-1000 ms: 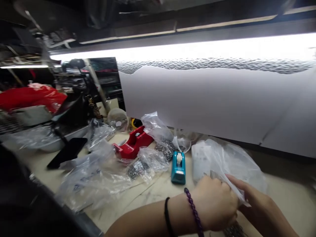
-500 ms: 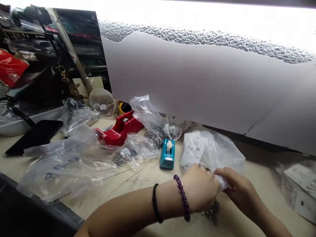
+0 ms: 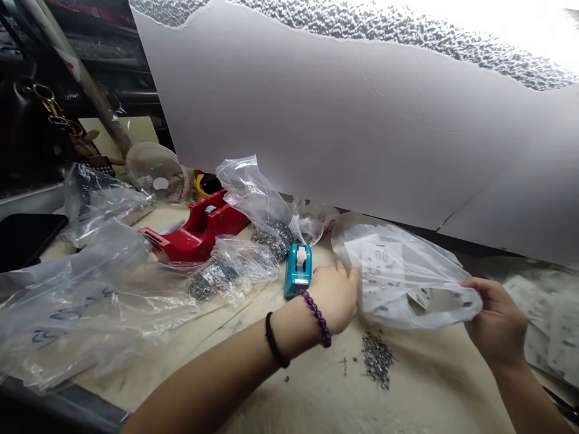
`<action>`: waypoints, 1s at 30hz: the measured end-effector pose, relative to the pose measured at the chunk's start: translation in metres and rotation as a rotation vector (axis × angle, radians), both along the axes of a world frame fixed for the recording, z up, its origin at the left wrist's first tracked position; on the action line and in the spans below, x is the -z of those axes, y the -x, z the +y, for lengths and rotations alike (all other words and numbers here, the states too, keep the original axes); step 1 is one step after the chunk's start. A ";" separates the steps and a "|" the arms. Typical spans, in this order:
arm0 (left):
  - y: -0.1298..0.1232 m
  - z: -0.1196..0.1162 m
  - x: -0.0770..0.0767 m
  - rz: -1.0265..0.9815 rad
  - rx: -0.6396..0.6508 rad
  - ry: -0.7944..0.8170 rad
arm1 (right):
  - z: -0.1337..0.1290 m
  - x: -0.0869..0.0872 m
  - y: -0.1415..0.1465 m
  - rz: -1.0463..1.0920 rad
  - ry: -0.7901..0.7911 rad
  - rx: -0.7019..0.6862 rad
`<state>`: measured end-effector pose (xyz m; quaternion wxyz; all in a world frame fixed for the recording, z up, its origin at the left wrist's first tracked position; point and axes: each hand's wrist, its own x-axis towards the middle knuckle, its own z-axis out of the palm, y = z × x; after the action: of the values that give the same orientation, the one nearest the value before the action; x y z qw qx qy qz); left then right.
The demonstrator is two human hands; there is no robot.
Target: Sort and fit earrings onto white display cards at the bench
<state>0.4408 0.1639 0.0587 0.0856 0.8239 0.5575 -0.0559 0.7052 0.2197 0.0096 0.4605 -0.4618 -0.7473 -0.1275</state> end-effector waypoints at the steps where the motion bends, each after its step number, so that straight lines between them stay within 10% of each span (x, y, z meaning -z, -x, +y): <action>1: -0.002 0.005 0.008 -0.041 -0.030 -0.019 | 0.000 -0.002 -0.001 0.054 0.014 0.024; 7: -0.019 0.021 0.051 -0.456 -0.051 -0.021 | 0.000 -0.013 -0.008 0.380 -0.027 -0.009; 14: -0.058 0.042 0.043 -0.544 -0.016 0.144 | 0.007 -0.018 -0.041 0.509 -0.055 0.091; 24: -0.173 0.125 0.059 -0.645 -0.068 0.201 | 0.009 -0.021 -0.104 0.202 0.011 0.331; 30: -0.181 0.176 0.061 -0.691 -0.070 0.185 | 0.017 0.000 -0.090 0.059 0.255 0.229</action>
<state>0.6221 0.3395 -0.0019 0.3452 0.7633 0.5160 0.1788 0.7949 0.2363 0.0099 0.4023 -0.6020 -0.6862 -0.0697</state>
